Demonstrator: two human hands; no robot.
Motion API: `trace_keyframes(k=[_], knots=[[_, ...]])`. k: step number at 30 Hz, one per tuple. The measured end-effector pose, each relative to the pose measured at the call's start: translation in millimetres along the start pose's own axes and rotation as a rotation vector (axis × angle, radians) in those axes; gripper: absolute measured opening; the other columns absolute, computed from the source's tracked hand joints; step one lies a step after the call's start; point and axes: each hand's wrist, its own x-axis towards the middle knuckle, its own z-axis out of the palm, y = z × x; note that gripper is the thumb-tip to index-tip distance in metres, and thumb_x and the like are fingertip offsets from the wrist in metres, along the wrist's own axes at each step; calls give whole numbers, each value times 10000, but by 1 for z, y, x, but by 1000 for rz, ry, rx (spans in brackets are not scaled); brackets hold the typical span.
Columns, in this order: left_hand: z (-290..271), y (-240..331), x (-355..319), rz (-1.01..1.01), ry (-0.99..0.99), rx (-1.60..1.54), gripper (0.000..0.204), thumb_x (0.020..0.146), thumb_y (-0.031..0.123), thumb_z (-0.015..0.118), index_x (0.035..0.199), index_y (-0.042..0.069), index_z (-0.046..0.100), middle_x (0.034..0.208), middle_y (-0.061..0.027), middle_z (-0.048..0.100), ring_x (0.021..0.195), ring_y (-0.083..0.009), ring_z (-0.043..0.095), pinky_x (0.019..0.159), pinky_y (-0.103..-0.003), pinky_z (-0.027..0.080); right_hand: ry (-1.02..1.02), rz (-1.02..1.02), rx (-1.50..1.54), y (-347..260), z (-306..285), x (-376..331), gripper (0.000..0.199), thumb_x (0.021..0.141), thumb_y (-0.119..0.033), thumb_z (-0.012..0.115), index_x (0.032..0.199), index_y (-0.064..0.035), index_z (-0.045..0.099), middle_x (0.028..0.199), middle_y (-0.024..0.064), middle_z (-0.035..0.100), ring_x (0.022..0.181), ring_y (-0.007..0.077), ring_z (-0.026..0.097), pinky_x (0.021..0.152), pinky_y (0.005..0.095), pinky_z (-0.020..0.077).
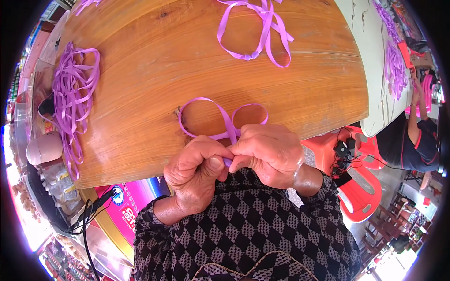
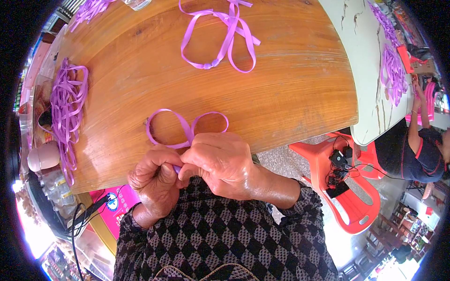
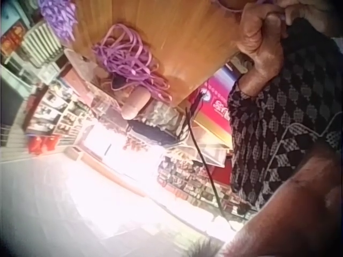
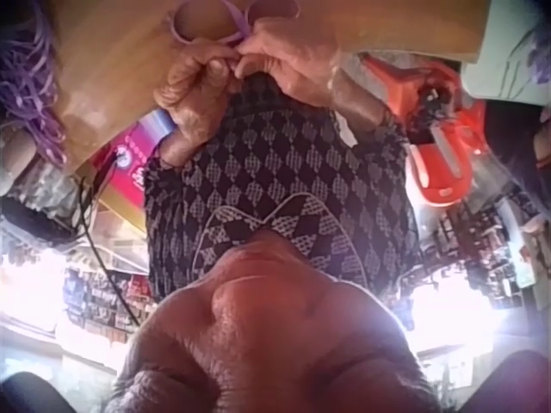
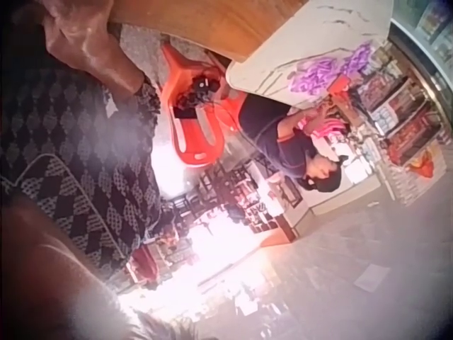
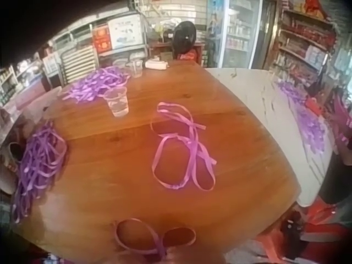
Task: The person ties a series of knots in a purple ribbon by hand, pulling the ribbon taut to secure each knot before setting it aside on the table.
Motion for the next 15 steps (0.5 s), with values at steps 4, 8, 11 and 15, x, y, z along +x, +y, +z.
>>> trace_keyframes(k=[4,8,11,15], knots=[[-3,-4,2,-52,15,-1,112,880,69,527,867,-28,582,765,-58,549,550,-73,484,516,-201,404,-32,73,-78,2,-1,2,191,695,-139,706,789,-12,600,628,80,550,528,204,533,466,301,404],[-7,9,16,-195,18,-50,127,882,84,533,943,-22,563,765,-28,551,565,-66,473,517,-185,394,-100,417,100,-5,-7,17,171,741,-162,689,813,-26,612,696,71,588,601,153,564,537,271,428],[-20,31,28,-334,-128,-71,189,853,133,591,971,-12,561,737,-9,559,563,-56,470,510,-172,389,-137,374,148,-8,-17,33,182,743,-153,693,841,-21,615,729,66,608,657,119,579,563,253,436],[-29,65,30,-527,-269,173,197,816,163,643,922,-1,618,697,7,567,547,-30,475,473,-157,369,-210,489,218,-23,-26,50,200,737,-107,697,886,4,623,761,32,625,699,92,601,629,207,471]])
